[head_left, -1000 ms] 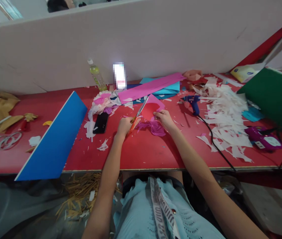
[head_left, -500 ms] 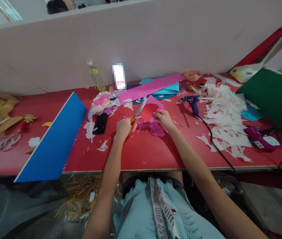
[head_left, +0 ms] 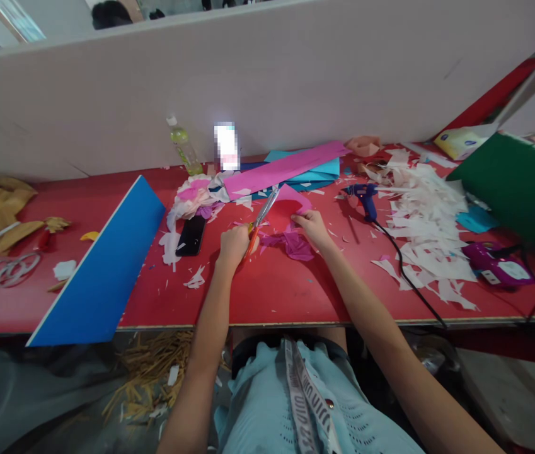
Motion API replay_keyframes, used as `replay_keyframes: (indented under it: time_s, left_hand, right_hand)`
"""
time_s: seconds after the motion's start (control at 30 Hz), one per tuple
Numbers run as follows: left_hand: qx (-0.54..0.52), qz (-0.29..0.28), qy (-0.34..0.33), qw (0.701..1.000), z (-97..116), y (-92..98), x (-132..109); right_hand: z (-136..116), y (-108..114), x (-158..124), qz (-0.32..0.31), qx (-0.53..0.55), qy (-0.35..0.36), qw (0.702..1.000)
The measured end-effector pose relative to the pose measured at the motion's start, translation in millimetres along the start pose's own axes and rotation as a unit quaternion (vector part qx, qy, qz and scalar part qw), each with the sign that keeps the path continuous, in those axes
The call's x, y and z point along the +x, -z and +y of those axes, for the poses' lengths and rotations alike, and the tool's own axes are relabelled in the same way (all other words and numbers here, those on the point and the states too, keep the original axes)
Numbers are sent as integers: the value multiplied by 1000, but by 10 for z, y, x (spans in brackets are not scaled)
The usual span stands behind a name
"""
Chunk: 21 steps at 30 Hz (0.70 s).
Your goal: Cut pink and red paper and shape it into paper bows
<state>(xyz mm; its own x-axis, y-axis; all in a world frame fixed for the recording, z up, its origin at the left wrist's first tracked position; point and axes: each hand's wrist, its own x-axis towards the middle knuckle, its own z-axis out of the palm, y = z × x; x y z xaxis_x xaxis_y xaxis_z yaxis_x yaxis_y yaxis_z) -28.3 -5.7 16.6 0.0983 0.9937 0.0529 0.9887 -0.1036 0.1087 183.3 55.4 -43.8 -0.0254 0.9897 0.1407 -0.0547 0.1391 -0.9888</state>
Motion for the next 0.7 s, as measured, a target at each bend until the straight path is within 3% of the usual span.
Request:
replay_keyframes:
  time_s: [0.33,0.7]
  left_hand:
    - [11,11,-12,1000,60,24,-33]
    - [6,31,5,999,67,-19,-21]
  right_hand:
    - [-5,57,27,68,3,38,997]
    - [31,-14,0,8,-17,11,1000]
